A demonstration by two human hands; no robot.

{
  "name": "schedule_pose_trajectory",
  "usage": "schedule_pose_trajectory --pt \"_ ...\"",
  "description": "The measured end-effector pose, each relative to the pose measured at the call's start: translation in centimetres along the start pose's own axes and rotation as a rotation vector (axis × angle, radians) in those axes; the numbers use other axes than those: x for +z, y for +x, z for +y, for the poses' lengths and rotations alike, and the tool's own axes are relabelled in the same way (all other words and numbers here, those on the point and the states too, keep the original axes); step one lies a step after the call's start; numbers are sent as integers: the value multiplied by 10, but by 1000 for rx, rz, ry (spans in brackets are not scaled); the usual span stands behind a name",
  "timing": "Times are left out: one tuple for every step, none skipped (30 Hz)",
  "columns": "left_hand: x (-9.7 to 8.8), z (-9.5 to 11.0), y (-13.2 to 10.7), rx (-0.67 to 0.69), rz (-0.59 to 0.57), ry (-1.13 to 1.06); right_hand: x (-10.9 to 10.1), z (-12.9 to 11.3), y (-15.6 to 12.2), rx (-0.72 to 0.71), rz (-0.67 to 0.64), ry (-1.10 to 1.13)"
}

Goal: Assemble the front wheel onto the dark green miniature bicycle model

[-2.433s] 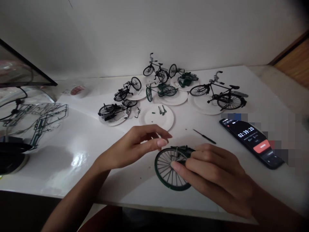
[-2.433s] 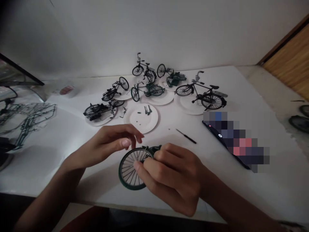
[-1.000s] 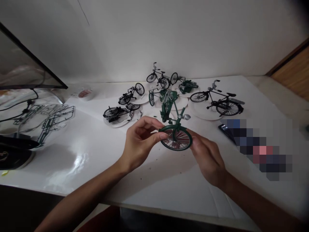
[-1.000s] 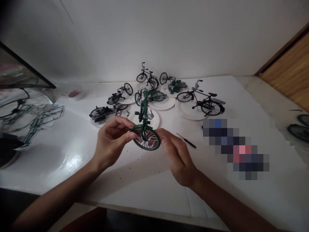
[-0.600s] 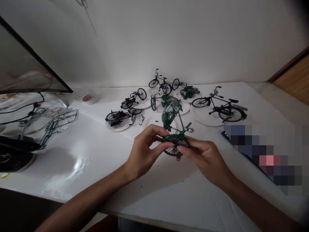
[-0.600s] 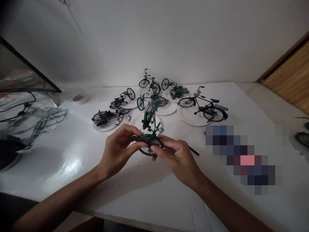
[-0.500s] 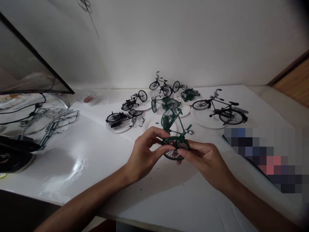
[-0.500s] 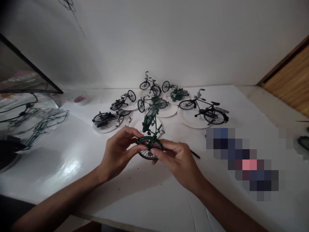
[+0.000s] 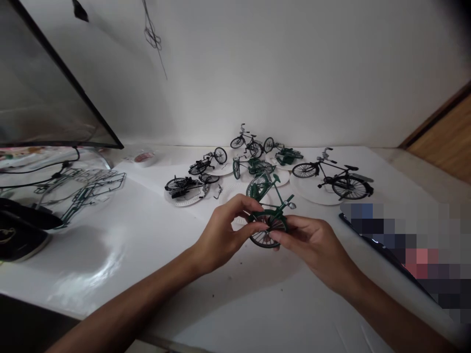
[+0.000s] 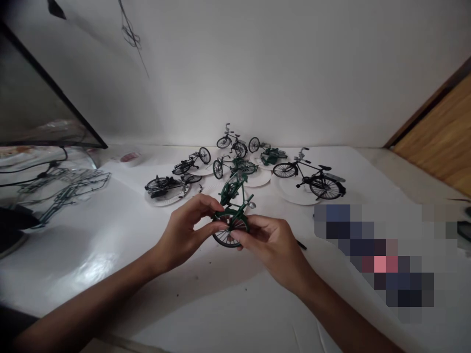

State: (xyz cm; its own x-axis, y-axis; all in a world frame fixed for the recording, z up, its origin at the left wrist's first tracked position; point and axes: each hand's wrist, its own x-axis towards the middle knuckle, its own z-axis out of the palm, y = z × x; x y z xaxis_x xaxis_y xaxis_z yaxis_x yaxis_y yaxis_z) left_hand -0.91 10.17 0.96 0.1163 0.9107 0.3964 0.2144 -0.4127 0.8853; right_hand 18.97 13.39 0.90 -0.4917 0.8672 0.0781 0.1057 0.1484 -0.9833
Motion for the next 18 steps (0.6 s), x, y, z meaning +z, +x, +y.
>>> schedule_pose_trajectory --pt "-1 0 1 24 -9 26 0 0 0 -1 -2 12" --pt "-2 0 1 43 -18 46 1 1 0 -1 -4 23" --pt "-3 1 1 59 -30 63 1 1 -1 -2 -5 29" --pt "-4 3 2 75 -47 80 1 1 -1 -2 -10 31" --pt "-6 5 2 98 -61 97 1 2 -2 -2 -16 28" --pt "-8 6 3 131 -70 120 2 2 -3 -8 -17 23" --pt "-12 7 4 173 -66 152 2 3 -3 -18 -5 17" --pt "-18 6 6 219 -44 196 2 4 -3 -33 24 12" --pt "-25 4 9 263 -7 249 2 4 -2 -52 68 8" --pt "-32 0 13 292 53 317 2 5 -2 -75 126 6" --pt "-41 -6 17 312 113 410 1 6 -1 -99 192 7" --pt "-49 -13 20 302 139 509 0 6 1 -122 257 7" --pt "-56 -21 23 274 120 596 -1 7 2 -140 315 4" --pt "-62 -29 26 244 32 680 -2 7 4 -158 369 -3" --pt "-66 -37 28 234 -77 763 -3 8 5 -170 411 -14" --pt "-67 -44 29 234 -168 825 -4 8 7 -179 441 -33" --pt "-66 -50 29 240 -250 872 -4 9 8 -189 457 -55" --pt "-64 -54 29 254 -310 909 -4 9 8 -203 461 -77"
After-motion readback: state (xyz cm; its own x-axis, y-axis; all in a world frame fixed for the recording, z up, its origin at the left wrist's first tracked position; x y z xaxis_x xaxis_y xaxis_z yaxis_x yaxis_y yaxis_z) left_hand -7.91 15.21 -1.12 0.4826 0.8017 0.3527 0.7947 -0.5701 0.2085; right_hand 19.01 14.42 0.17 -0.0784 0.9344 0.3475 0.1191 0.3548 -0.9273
